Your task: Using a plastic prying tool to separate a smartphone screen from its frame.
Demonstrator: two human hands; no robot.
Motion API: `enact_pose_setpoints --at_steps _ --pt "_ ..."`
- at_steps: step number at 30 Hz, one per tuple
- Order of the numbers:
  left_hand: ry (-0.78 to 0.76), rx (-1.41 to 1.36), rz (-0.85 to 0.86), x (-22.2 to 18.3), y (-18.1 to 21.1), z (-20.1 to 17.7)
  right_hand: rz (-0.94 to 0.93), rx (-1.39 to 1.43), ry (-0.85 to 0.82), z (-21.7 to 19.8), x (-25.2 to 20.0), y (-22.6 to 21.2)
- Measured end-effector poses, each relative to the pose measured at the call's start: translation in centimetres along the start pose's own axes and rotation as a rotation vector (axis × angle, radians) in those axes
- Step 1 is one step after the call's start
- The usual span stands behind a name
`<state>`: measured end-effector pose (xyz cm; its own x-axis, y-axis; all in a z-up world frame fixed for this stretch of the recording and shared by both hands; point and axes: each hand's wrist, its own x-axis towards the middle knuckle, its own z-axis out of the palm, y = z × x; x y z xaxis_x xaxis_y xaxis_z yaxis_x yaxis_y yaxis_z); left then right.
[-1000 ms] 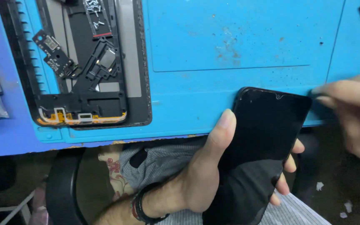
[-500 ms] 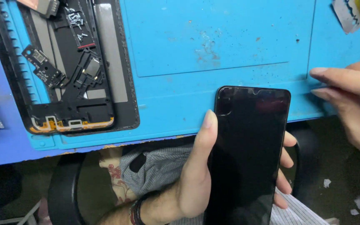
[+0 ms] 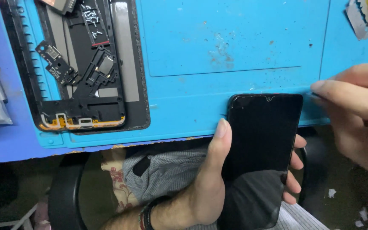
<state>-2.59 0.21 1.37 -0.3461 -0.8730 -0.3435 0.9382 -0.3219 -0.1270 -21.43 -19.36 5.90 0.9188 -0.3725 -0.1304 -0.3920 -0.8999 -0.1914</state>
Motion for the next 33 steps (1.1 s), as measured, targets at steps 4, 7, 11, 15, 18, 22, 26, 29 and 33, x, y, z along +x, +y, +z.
enact_pose_setpoints --at_steps 4,7,11,15,18,22,26,29,33 --pt "-0.047 -0.059 -0.002 0.1 -0.2 -0.8 -0.170 0.012 0.069 -0.6 1.6 -1.4" --pt "-0.047 -0.147 -0.016 0.1 -0.2 -1.0 -0.173 -0.024 0.153 0.0 1.5 -1.3" --pt "-0.037 -0.049 -0.045 -0.2 0.3 -0.9 -0.221 0.028 0.128 0.4 1.3 -1.4" --pt "-0.027 -0.073 -0.047 -0.3 0.6 -0.7 -0.352 -0.218 -0.016 -1.0 1.1 -1.4" --pt "-0.027 -0.116 -0.052 -0.2 0.4 -0.9 -0.223 -0.200 -0.067 -0.9 0.6 -2.0" --pt "-0.029 -0.145 -0.067 -0.3 0.8 -0.8 -0.168 -0.092 0.016 0.6 0.1 -0.9" --pt "-0.016 0.004 -0.062 -0.2 0.6 -1.2 -0.086 -0.123 -0.053 1.6 -1.0 -0.1" --pt "-0.021 0.000 -0.081 -0.3 0.8 -1.5 -0.066 -0.138 -0.062 1.6 -1.2 -0.5" --pt "-0.064 -0.056 -0.036 -0.1 0.5 -1.7 -0.030 -0.172 -0.093 2.1 -1.6 0.0"
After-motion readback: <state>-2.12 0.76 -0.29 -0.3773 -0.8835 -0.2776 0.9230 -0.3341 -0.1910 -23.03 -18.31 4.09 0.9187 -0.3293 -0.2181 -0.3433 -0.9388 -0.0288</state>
